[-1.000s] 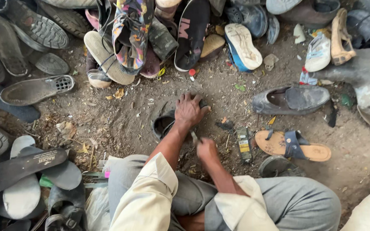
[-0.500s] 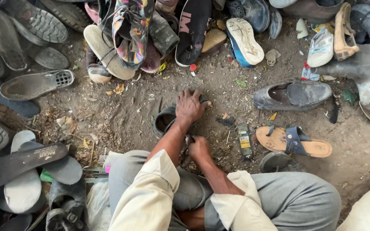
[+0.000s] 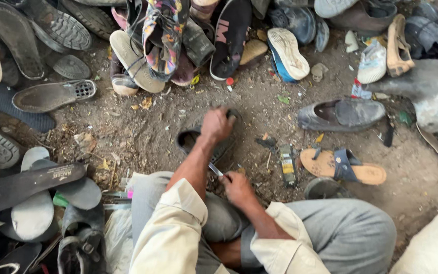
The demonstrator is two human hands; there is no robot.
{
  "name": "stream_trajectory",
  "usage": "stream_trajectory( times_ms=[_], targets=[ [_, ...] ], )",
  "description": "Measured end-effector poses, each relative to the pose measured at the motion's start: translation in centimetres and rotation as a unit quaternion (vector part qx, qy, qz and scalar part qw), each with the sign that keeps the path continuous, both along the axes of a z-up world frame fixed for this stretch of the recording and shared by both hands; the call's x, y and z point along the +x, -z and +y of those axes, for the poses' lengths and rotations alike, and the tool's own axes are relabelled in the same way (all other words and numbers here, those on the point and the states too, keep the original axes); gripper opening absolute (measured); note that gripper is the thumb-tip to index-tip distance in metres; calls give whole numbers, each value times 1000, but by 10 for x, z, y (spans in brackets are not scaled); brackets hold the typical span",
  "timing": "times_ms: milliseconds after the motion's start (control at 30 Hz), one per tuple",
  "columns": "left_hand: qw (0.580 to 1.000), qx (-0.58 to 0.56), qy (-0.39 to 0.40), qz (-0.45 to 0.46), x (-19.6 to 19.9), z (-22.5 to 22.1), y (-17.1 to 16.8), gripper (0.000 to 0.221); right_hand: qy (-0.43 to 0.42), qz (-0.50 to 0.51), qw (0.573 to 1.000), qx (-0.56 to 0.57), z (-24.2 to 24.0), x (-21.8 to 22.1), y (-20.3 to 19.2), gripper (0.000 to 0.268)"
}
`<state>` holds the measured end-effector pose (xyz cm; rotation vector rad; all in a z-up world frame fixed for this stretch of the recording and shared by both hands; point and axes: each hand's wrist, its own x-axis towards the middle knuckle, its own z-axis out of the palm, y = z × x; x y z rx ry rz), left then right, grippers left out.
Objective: The person uses a small blade to scrape, trim, and prepare the soles of different shoes, handling them one by one while sitting on the ground.
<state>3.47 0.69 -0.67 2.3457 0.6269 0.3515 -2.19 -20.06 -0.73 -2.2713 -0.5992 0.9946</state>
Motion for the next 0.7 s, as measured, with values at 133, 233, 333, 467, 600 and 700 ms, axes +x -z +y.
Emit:
stream_trajectory(
  times_ms=[133,233,333,467,600,700],
  targets=[
    [999,-28,-36,20,-20,12,-56,24,-83,-29,994,-69,-22,34,-53,29],
    [992,-105,-63,-32,-36,15,-85,23,-11,-52,992,-113,-33,55,-68,29],
    [992,11,-22,-125,-48,4,-90,23,70,-141,986,-51,-34,55,-40,32],
    [970,7,-82,-229,-71,-4,-128,31,80,-168,982,24,-22,59,12,29],
    [953,224,-89,-183,-153,41,-200,42,122,-174,975,58,-26,63,24,27],
    [908,383,-159,-60,-271,85,-261,27,121,-145,980,70,-10,61,17,26]
  ],
)
